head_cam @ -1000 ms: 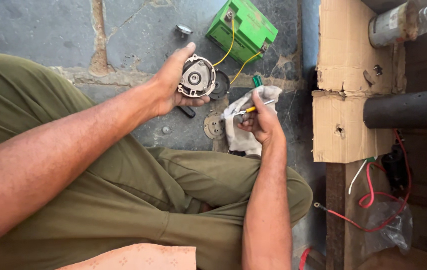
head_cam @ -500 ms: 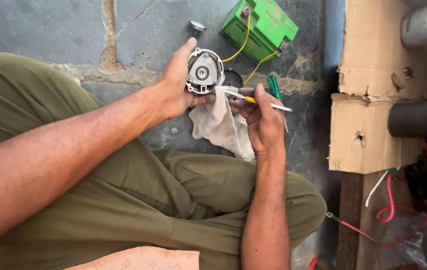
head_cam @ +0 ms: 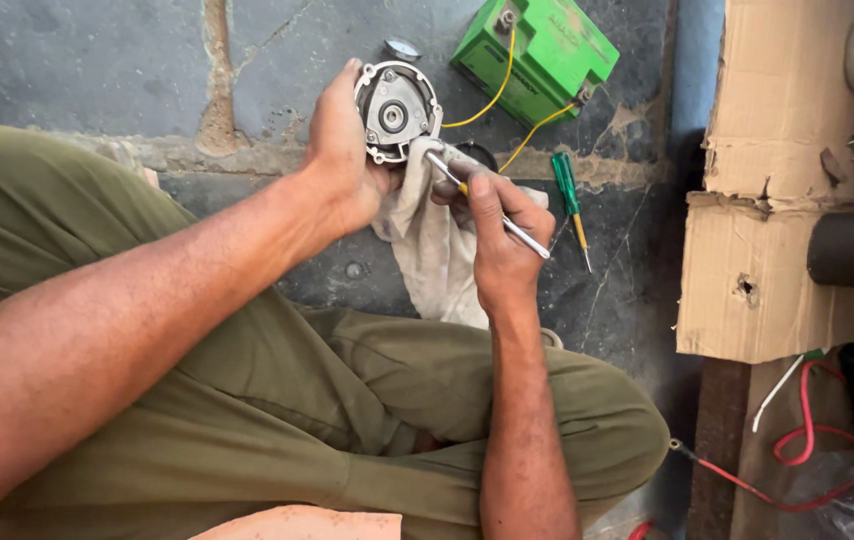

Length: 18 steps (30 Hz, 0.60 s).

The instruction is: The person sits on the floor and cleans a small electric motor using a cloth and a screwdriver. They wipe the motor's exterior and interior, occasionally using the screwdriver to scrape or adjust parts.

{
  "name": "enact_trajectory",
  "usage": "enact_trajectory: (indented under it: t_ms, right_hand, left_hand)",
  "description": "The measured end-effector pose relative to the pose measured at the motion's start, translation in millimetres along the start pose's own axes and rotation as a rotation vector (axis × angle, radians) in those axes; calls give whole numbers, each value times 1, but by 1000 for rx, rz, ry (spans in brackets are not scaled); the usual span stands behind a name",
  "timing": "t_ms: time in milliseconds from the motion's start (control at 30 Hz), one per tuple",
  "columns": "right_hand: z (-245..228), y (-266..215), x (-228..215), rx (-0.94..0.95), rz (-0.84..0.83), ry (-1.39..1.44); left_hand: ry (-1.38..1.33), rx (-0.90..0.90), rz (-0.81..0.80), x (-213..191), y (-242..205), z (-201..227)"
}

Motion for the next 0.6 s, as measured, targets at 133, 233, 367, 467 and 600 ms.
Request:
enact_trajectory:
  t_ms: [133,233,367,467,600]
  right_hand:
    - [-4,-2,3,-21,-5,-28]
    - [-6,-4,6,-34,3,-97]
    - [-5,-7,12,-44,35,-124]
    - [-8,-7,21,-100,-13,-173]
    - [2,-8,17,-52,83,25]
  left_hand:
    - [-3,17,-2,-5,1,-1]
    - [-23,67,-43,-2,3,1]
    - [-44,57,-46,1,0,0]
    - [-18,0,-68,6,-5,-1]
    - [-56,-59,-82,11,-7,-4]
Point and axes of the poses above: each hand's wrist, its own y-axis towards the middle knuckle, its own x-axis out of the palm, z = x × y, the point moved 7 cm from there along y, towards the middle knuckle, and after that the axes turned 7 degrees about -z, right-handed, at the moved point
